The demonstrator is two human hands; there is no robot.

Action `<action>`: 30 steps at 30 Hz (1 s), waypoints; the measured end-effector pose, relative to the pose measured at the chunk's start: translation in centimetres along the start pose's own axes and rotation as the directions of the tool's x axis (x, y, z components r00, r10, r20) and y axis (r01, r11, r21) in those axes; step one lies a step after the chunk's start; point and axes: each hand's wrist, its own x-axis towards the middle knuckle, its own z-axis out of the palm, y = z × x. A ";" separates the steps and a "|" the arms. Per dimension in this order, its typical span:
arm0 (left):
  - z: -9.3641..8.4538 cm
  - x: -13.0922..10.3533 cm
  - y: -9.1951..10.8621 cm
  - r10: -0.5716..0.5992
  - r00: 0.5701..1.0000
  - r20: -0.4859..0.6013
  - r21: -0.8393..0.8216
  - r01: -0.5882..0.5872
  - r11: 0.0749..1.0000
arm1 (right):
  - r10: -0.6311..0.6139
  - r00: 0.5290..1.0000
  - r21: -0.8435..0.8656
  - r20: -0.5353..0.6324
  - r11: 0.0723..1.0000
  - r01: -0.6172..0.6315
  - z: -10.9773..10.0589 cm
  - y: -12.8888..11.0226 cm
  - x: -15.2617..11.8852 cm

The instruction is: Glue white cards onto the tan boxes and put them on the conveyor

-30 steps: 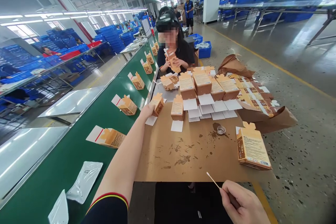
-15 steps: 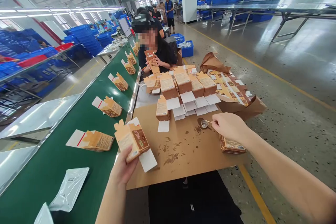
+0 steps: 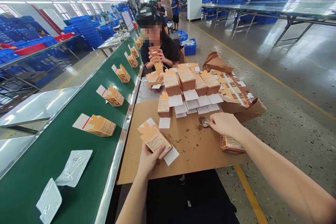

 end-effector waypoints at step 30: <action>1.6 -5.1 -2.4 0.211 0.973 -0.095 0.439 -0.149 0.886 | -0.055 0.993 0.538 -0.100 0.837 0.100 14.5 -6.2 -14.4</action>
